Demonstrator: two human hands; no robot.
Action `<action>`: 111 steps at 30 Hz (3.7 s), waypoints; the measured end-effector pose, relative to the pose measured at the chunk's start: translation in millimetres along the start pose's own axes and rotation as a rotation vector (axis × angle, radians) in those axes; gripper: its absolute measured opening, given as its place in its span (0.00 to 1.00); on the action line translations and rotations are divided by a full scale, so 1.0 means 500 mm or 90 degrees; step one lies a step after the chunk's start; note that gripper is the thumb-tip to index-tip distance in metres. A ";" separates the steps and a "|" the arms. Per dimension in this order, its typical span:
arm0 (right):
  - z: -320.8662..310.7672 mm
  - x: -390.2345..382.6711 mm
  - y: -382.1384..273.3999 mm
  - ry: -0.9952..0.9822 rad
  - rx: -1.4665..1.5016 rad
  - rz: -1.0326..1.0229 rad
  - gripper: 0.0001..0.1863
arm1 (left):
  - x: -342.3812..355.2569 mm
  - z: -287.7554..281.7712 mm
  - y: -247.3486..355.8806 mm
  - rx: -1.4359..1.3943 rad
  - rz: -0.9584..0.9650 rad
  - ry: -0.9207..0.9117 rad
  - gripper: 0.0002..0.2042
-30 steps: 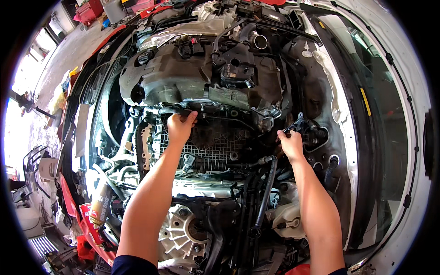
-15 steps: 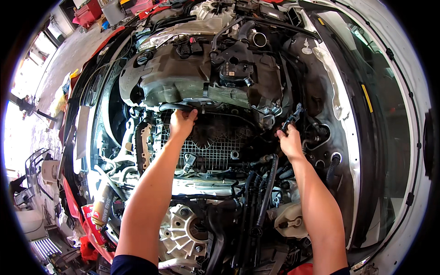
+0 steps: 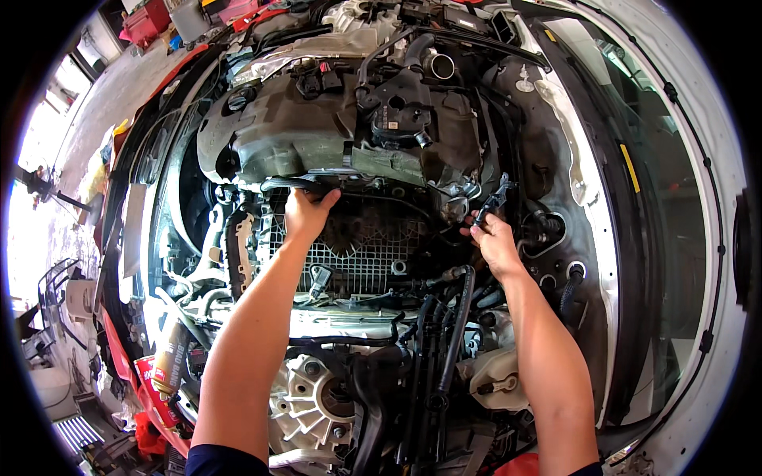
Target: The person picks up a hose assembly from the floor by hand, brings it to the vehicle's open engine bay, and connects its ends into the engine.
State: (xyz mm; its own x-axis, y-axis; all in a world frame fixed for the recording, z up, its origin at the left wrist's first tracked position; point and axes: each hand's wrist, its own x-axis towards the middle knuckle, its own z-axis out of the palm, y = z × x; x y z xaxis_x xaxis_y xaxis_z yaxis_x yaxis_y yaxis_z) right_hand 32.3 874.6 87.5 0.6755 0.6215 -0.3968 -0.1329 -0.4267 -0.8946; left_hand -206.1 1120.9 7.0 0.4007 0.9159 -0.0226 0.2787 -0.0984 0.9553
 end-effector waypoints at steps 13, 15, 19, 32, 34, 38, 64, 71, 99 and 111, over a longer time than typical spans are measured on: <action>0.001 0.009 0.026 -0.002 -0.072 -0.053 0.16 | -0.008 0.002 0.016 0.031 -0.016 0.025 0.17; -0.006 0.015 0.034 0.004 -0.074 -0.068 0.16 | -0.014 0.005 0.024 0.000 -0.032 0.009 0.16; -0.021 0.032 0.025 0.115 -0.173 -0.132 0.11 | -0.012 0.002 0.019 0.007 -0.006 -0.033 0.14; -0.014 0.032 0.032 0.141 -0.129 -0.236 0.13 | -0.013 0.012 0.027 -0.034 -0.019 0.025 0.13; -0.010 0.023 0.020 0.141 -0.133 -0.188 0.14 | -0.012 0.006 0.027 -0.036 -0.050 -0.013 0.14; -0.012 0.027 0.024 0.139 -0.111 -0.171 0.16 | -0.013 0.006 0.028 -0.047 -0.040 -0.022 0.14; -0.010 0.010 -0.005 0.097 -0.016 -0.069 0.12 | -0.015 0.006 0.029 -0.019 -0.028 -0.023 0.15; -0.010 0.017 0.004 0.093 -0.008 -0.087 0.11 | -0.015 0.003 0.032 0.003 -0.029 -0.027 0.15; 0.003 0.057 0.059 0.354 -0.263 -0.270 0.14 | -0.018 0.008 0.031 0.049 0.046 -0.022 0.17; 0.002 0.061 0.066 0.312 -0.150 -0.255 0.12 | -0.017 0.004 0.029 0.066 0.020 -0.057 0.17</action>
State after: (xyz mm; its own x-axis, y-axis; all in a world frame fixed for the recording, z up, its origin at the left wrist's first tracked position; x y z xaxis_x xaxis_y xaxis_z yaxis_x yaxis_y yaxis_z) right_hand 47.9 880.3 45.8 0.8981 0.4150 0.1459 0.3209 -0.3912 -0.8626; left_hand -204.0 1110.8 20.4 0.4857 0.8738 -0.0234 0.3520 -0.1710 0.9203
